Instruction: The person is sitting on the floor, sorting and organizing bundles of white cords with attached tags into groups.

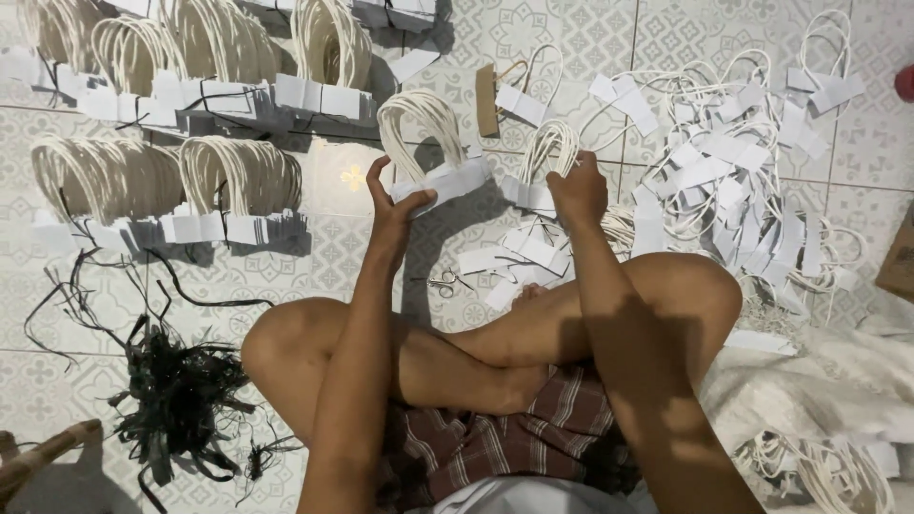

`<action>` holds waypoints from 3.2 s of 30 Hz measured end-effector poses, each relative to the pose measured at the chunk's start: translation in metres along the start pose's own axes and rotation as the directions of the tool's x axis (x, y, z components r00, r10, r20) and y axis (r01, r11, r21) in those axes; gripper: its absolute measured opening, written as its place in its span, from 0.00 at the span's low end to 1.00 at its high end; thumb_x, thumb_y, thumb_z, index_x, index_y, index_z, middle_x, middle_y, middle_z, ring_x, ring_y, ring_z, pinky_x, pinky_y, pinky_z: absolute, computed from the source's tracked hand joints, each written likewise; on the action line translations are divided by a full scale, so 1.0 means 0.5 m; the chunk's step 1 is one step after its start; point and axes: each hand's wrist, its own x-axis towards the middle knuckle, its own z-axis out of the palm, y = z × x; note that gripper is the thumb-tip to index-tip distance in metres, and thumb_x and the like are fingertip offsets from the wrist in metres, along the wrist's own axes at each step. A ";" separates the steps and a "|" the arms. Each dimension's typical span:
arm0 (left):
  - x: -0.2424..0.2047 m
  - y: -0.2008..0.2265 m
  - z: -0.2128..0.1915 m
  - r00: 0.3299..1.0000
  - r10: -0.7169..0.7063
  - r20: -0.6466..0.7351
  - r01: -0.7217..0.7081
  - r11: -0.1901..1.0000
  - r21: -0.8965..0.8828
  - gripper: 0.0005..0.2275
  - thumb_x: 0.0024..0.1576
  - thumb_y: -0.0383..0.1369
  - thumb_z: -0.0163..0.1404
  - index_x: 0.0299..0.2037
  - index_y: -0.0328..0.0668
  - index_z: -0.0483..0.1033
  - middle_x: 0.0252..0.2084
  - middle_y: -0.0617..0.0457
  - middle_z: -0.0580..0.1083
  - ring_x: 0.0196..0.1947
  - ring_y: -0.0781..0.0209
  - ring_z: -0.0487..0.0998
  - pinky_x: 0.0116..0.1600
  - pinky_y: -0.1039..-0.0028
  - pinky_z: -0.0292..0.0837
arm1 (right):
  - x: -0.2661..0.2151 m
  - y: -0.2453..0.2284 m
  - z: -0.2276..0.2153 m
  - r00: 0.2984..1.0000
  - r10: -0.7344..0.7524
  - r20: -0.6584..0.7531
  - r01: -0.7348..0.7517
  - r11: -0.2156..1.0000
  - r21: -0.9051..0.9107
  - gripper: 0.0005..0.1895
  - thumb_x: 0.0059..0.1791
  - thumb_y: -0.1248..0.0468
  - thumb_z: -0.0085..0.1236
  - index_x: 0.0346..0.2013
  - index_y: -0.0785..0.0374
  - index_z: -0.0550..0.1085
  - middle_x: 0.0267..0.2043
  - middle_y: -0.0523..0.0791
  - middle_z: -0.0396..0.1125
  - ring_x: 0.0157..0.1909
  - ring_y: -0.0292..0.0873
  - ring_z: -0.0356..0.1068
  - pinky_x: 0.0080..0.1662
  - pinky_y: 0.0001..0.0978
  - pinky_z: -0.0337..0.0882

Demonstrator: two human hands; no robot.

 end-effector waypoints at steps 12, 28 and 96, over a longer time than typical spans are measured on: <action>-0.021 0.004 -0.004 0.993 -0.101 -0.056 0.107 0.987 0.121 0.44 0.48 0.41 0.66 0.71 0.60 0.47 0.71 0.22 0.54 0.70 0.33 0.61 0.69 0.53 0.61 | -0.029 0.008 -0.022 0.988 -0.120 0.093 0.056 0.858 0.511 0.09 0.42 0.63 0.56 0.35 0.61 0.77 0.29 0.45 0.64 0.35 0.40 0.68 0.37 0.33 0.73; 0.068 -0.118 -0.067 0.977 -0.186 -0.106 0.210 0.929 0.304 0.47 0.45 0.46 0.68 0.71 0.51 0.47 0.75 0.32 0.50 0.72 0.32 0.56 0.66 0.56 0.68 | -0.031 0.023 -0.001 0.994 0.011 0.112 -0.051 0.934 0.355 0.17 0.45 0.58 0.53 0.46 0.57 0.76 0.36 0.44 0.75 0.48 0.45 0.74 0.50 0.39 0.67; -0.115 -0.045 0.062 0.878 -0.249 0.409 0.263 0.964 0.023 0.32 0.51 0.36 0.63 0.64 0.36 0.64 0.52 0.43 0.73 0.52 0.47 0.77 0.57 0.55 0.73 | -0.216 -0.001 -0.090 0.716 -0.458 0.527 0.182 0.852 0.492 0.12 0.54 0.64 0.53 0.49 0.55 0.81 0.34 0.48 0.75 0.36 0.40 0.70 0.45 0.37 0.73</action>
